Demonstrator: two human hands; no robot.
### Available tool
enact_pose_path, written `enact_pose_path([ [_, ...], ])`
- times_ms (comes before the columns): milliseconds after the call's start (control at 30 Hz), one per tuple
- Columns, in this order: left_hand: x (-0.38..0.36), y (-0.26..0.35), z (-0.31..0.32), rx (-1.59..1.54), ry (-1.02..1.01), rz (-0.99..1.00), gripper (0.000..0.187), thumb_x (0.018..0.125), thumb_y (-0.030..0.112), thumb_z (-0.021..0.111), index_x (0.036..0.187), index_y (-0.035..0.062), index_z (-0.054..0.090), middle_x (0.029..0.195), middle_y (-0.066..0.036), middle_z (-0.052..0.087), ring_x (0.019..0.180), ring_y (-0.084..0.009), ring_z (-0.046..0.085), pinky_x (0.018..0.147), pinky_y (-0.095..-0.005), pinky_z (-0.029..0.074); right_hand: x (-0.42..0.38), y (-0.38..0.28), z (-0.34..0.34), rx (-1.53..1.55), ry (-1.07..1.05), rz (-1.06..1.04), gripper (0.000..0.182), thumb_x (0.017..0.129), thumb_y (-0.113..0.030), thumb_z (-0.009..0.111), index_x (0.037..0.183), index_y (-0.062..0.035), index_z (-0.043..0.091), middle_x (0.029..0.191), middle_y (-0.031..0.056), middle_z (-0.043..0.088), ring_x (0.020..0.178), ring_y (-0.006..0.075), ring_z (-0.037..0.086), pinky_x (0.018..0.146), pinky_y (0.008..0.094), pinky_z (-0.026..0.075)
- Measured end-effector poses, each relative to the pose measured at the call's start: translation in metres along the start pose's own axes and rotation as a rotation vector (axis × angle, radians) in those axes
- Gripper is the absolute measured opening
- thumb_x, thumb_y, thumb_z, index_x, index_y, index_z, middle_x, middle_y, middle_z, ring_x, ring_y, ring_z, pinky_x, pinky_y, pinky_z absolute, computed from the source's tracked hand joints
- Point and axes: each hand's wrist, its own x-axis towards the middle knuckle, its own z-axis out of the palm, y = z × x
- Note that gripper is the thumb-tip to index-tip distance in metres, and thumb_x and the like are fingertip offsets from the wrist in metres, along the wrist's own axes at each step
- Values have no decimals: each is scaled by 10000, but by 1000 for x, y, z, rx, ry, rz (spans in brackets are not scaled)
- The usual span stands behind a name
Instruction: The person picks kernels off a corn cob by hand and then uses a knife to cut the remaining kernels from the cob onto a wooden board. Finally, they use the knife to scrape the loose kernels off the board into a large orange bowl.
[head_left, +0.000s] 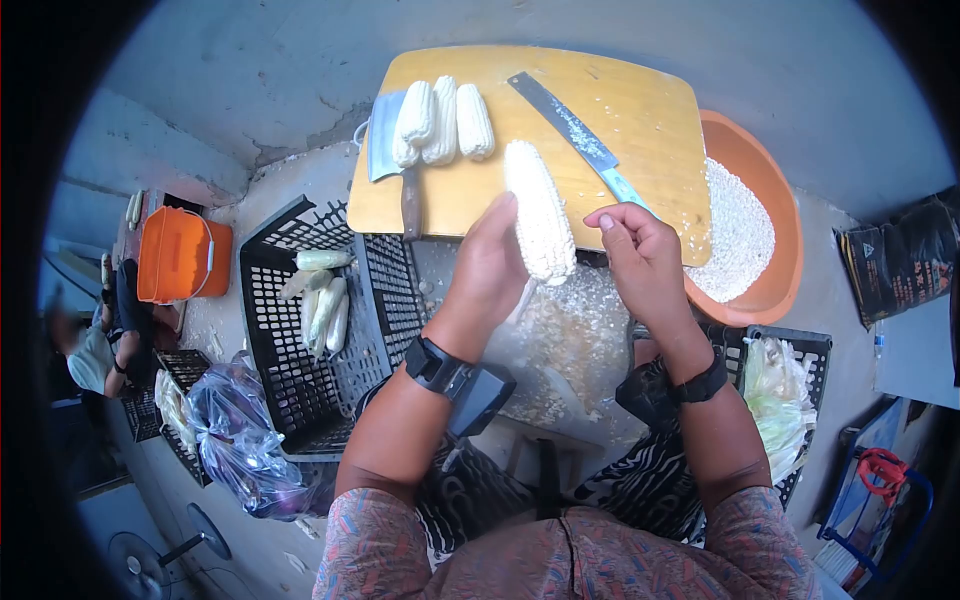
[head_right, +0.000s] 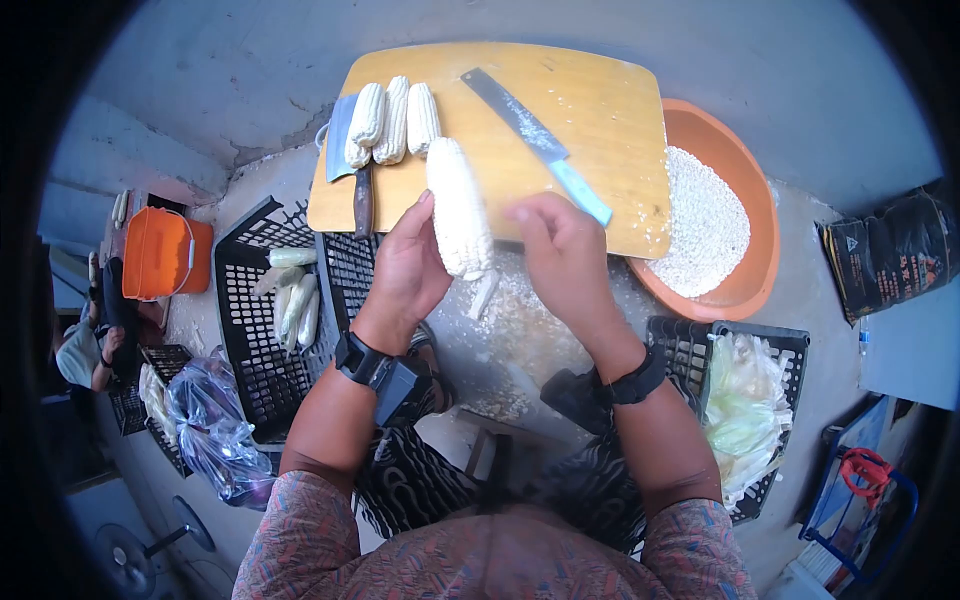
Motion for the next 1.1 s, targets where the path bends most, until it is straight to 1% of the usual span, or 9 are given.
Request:
enact_pose_path([
  [33,0,2,-1,-18,-30,-1,387,953,279,369,1219,11,450,1111,-110,571,985,-213,567,863,-343,455,0,0,-1,6,5,0,183,885,-45,497,1037,16,579,816,-5,541,717,39,492,659,169,409],
  [133,1,3,-6,-9,-31,-2,398,951,277,332,1200,-5,462,1095,-134,579,938,-229,584,827,-348,474,-3,1,-1,-4,-35,112,154,867,-33,512,990,5,597,794,-19,514,699,20,458,608,157,367],
  [233,5,3,-14,-14,-23,0,403,944,267,316,1187,-17,465,1080,-155,584,891,-241,595,792,-351,489,-7,5,7,6,33,-66,152,811,-17,566,958,-16,607,815,3,547,721,47,493,630,181,383],
  [300,5,1,-14,-23,-8,-2,403,942,266,315,1181,-20,469,1077,-159,585,881,-241,597,780,-349,493,-9,5,10,-223,74,-261,215,750,-14,616,964,-35,606,855,29,579,754,89,532,668,223,407],
  [400,5,0,-10,-3,25,1,393,939,259,325,1180,-17,468,1077,-153,582,888,-234,594,784,-344,491,-11,1,11,-188,11,-200,245,720,-23,638,962,-43,606,879,43,598,771,127,559,697,254,417],
  [667,7,-6,-6,67,6,81,354,929,221,390,1219,23,437,1090,-100,557,993,-200,553,879,-335,444,-7,5,11,-153,43,-196,101,757,-35,623,851,-4,600,799,46,601,704,105,559,667,239,430],
  [933,5,2,-17,-155,-46,-83,449,943,405,328,1163,41,473,1049,-185,584,815,-302,606,757,-427,496,-6,7,16,-51,52,-142,63,817,-50,587,821,11,573,721,14,580,657,56,524,602,211,430],
  [1033,2,-4,-23,-365,-215,-130,485,934,455,325,1155,56,489,1010,-191,598,814,-317,607,767,-441,486,-13,9,12,-30,16,-107,62,828,-50,575,835,11,563,707,10,571,645,51,514,591,207,423],
  [1100,-2,3,-24,-334,-184,-132,505,932,469,318,1160,53,490,978,-193,605,809,-322,603,775,-447,479,-13,9,18,-8,6,-130,67,838,-54,565,836,12,555,699,9,569,635,49,509,582,202,417],
])
